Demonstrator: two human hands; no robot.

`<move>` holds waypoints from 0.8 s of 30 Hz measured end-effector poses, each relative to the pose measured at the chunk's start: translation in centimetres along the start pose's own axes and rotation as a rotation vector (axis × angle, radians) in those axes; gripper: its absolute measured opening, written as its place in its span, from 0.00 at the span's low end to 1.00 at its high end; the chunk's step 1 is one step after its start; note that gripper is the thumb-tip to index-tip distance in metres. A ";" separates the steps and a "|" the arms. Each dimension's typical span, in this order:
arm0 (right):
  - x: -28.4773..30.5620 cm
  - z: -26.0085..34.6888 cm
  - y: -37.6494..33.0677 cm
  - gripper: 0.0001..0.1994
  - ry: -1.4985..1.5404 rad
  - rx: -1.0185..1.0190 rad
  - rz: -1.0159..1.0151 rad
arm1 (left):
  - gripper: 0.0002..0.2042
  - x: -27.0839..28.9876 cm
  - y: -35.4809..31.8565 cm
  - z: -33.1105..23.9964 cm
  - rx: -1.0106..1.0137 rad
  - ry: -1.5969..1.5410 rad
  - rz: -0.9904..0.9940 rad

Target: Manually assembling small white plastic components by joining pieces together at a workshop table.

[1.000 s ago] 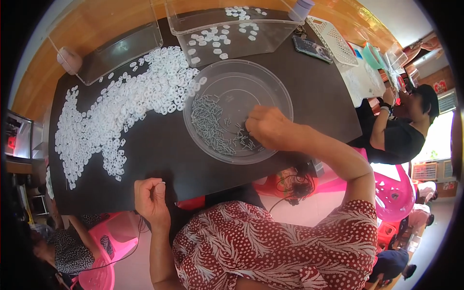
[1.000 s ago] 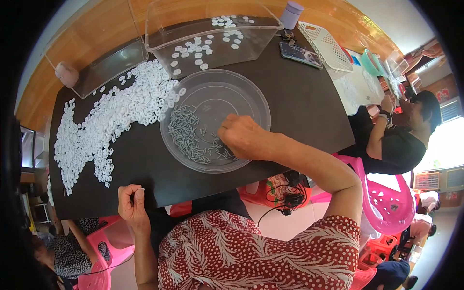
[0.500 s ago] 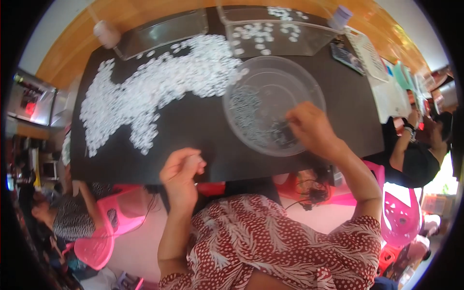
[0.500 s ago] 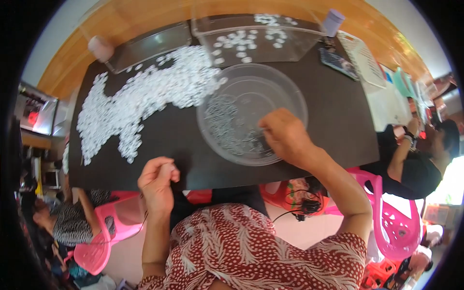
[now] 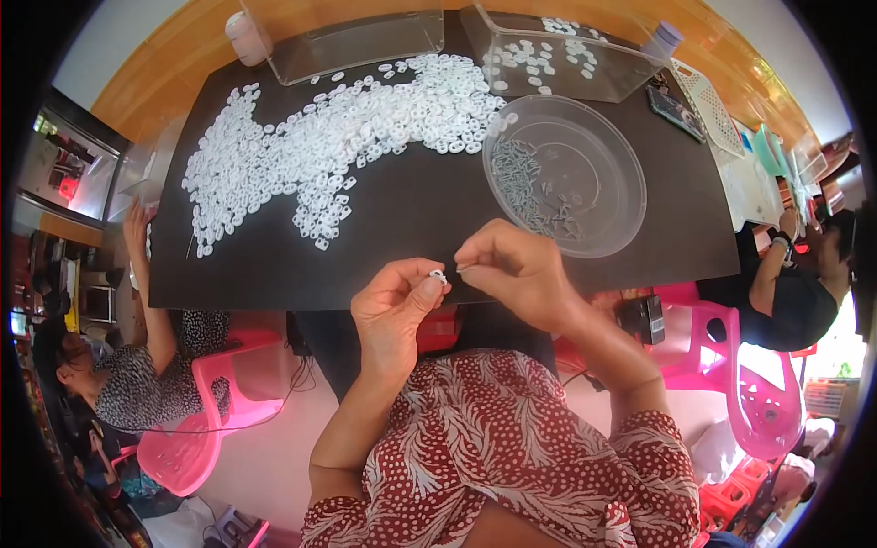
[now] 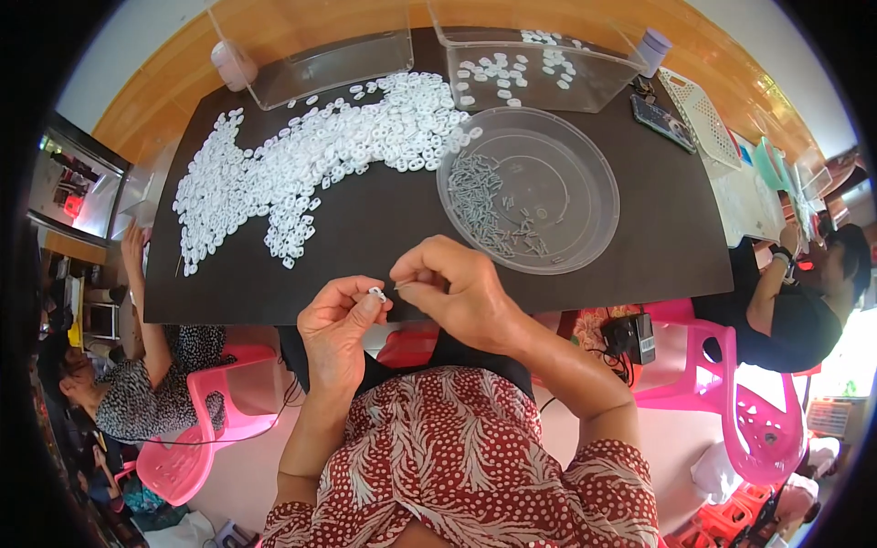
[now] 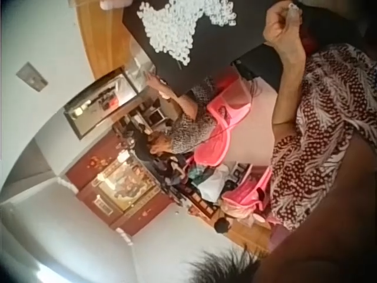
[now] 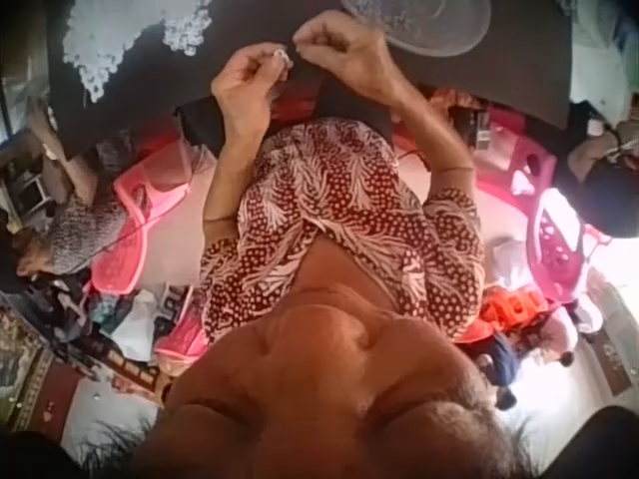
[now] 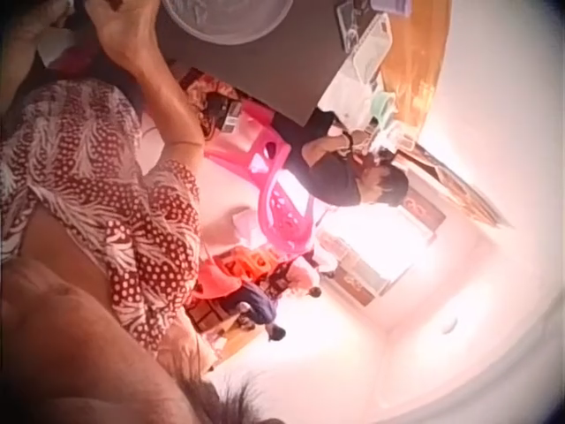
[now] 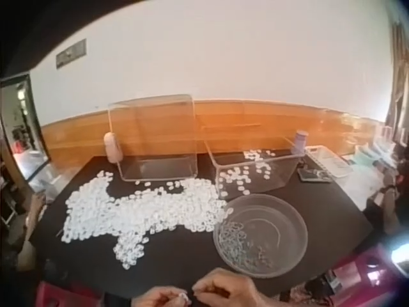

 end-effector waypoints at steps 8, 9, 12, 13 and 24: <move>-3.7 -0.3 0.5 0.07 0.050 -0.017 0.035 | 0.07 1.7 -0.9 -0.1 -0.008 -0.074 0.027; -3.8 -0.3 0.6 0.07 0.059 -0.011 0.033 | 0.07 2.0 -1.0 -0.1 -0.014 -0.072 0.003; -4.1 -0.3 0.7 0.07 0.017 -0.014 0.032 | 0.06 2.5 -1.0 0.0 -0.023 -0.040 -0.019; -4.1 -0.3 0.8 0.07 0.014 -0.018 0.033 | 0.05 2.6 -1.0 0.0 -0.028 -0.005 -0.018; -5.9 0.7 1.0 0.06 -0.138 0.126 0.088 | 0.04 3.9 -1.8 -1.9 -0.316 0.393 -0.155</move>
Point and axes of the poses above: each hand's wrist, its own y-axis towards the middle knuckle, its own x-axis out of the back of the hand, z = x × y, the point moved 10 cm from there along y, towards the middle knuckle, and after that the axes turned 10 degrees about y, right-handed, at the moved point
